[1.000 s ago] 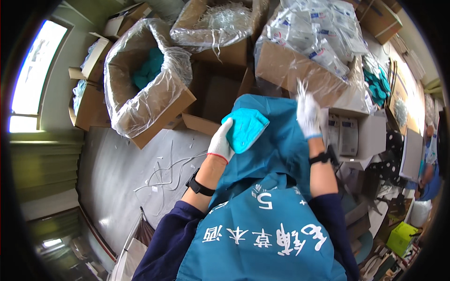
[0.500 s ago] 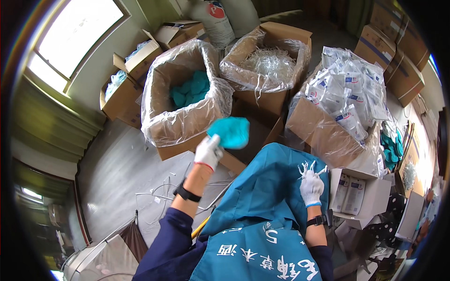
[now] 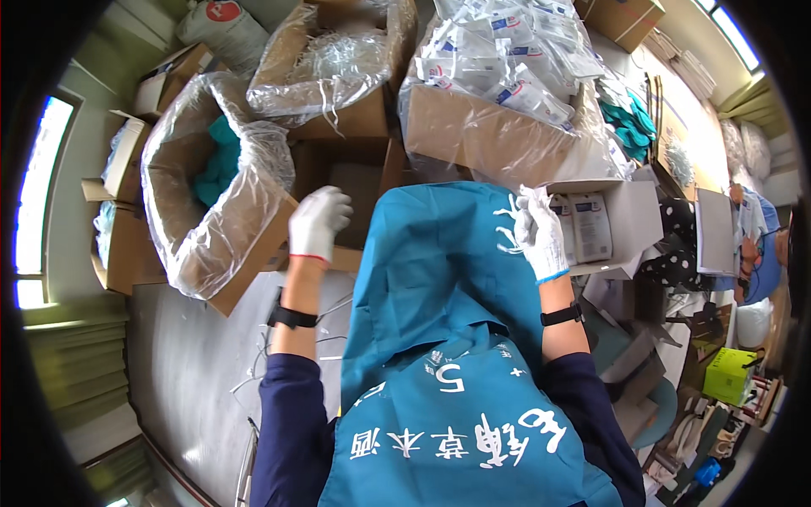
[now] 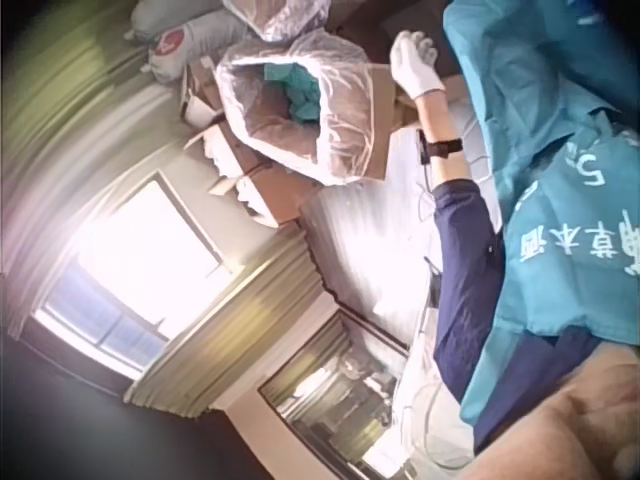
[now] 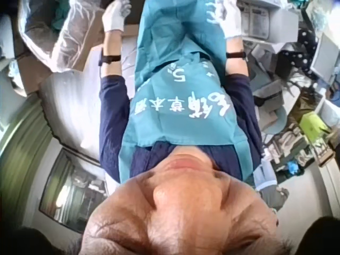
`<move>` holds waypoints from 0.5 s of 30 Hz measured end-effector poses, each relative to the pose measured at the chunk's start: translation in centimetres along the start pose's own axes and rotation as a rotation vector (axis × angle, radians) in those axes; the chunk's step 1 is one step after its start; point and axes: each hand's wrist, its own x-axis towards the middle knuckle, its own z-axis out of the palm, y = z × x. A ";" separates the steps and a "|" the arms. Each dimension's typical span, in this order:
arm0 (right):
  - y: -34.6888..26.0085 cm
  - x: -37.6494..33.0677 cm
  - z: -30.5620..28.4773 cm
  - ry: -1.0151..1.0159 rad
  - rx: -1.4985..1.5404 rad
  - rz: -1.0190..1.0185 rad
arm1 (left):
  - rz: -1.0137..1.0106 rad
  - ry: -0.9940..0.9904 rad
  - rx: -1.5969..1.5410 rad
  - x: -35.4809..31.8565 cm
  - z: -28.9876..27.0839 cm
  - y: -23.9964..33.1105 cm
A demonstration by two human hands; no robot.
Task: The person repeatedly picks up teal face masks from a box, places them into white plastic bags, and ties the bags with white twist ties. The person then places the tied bags into a cardboard box. This process is repeated multiple times.
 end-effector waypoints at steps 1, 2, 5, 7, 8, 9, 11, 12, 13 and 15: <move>-1.0 -0.4 -0.9 -0.096 0.001 -0.001 | -0.020 0.056 0.183 -1.9 3.7 -2.1; -1.7 -0.7 -1.5 -0.195 0.000 0.003 | -0.032 0.068 0.339 -3.0 6.4 -4.4; -3.6 -2.6 -1.5 -0.324 0.046 0.098 | -0.040 -0.226 0.440 -4.9 12.0 -9.0; -4.4 -3.9 -0.7 -0.364 0.073 0.149 | 0.059 -0.366 0.719 -5.1 14.6 -10.9; -4.4 -4.1 -0.8 -0.407 0.129 0.193 | 0.184 -0.429 0.956 -5.3 15.7 -10.8; -4.4 -4.4 -0.9 -0.451 0.185 0.237 | 0.264 -0.462 1.031 -5.3 16.8 -10.8; -4.3 -4.8 -0.4 -0.528 0.251 0.306 | 0.391 -0.518 1.107 -5.0 17.9 -11.2; -4.2 -5.0 -0.1 -0.524 0.253 0.328 | 0.432 -0.546 1.103 -4.8 18.0 -11.7; -4.1 -5.2 0.1 -0.519 0.260 0.345 | 0.475 -0.580 1.101 -4.7 18.4 -11.5; -4.0 -6.0 0.8 -0.454 0.227 0.357 | 0.274 -0.627 0.946 -4.4 18.7 -10.9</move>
